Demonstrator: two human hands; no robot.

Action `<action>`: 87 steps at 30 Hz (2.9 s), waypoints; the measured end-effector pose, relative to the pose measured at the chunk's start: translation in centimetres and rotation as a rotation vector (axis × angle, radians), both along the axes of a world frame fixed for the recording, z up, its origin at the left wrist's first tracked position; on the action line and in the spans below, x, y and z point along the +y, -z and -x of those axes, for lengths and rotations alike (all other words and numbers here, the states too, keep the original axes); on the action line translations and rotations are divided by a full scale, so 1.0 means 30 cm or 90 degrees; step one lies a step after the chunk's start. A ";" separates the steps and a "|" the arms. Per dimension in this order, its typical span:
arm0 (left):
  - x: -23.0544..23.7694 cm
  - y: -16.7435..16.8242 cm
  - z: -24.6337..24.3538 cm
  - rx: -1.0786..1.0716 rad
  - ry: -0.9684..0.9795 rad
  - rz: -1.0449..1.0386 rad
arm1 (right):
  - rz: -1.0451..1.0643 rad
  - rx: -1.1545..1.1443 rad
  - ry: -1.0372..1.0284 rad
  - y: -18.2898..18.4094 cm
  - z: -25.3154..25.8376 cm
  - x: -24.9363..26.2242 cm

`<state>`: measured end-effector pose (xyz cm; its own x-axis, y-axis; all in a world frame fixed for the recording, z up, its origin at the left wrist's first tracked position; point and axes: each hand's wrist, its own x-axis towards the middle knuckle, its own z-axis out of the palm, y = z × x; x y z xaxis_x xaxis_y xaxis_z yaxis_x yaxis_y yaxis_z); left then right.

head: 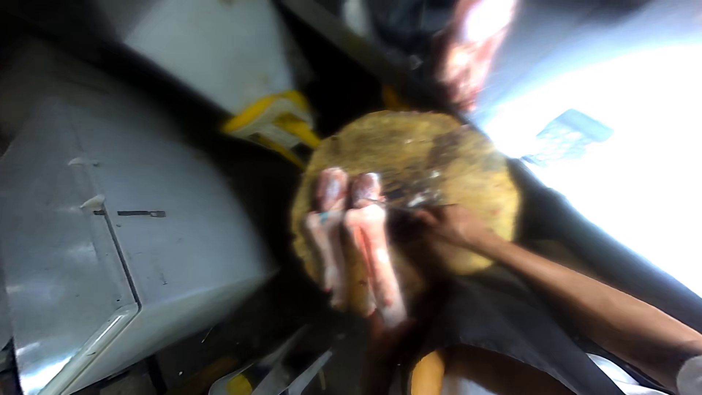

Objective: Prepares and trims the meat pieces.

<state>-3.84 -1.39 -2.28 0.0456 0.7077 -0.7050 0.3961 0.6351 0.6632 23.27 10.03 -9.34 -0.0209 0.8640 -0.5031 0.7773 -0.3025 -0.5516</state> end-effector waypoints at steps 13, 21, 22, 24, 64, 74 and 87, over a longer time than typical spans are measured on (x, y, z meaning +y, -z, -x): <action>0.024 -0.081 -0.036 -0.465 -0.219 0.033 | -0.150 0.187 -0.005 0.024 0.096 -0.156; 0.037 -0.065 -0.058 -0.653 -0.256 0.085 | -0.021 0.137 0.089 0.106 0.139 -0.039; 0.037 -0.066 -0.062 -0.644 -0.261 0.082 | -0.003 0.137 0.105 0.112 0.137 -0.020; 0.038 -0.075 -0.068 -0.565 -0.258 0.053 | -0.015 0.149 0.097 0.094 0.132 -0.024; 0.027 -0.097 -0.138 0.086 0.082 -0.078 | -0.352 -0.146 -0.217 -0.280 -0.095 -0.199; 0.062 -0.164 -0.158 0.160 0.202 0.015 | -0.291 -0.211 -0.276 -0.392 -0.098 -0.145; 0.041 -0.115 -0.151 0.190 0.255 -0.039 | -0.273 -0.305 -0.339 -0.453 -0.095 -0.075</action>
<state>0.69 -0.16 1.15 0.1245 0.7163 -0.6866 0.7790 0.3580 0.5147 26.11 7.78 4.25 -0.3479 0.9177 -0.1918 0.9369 0.3326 -0.1079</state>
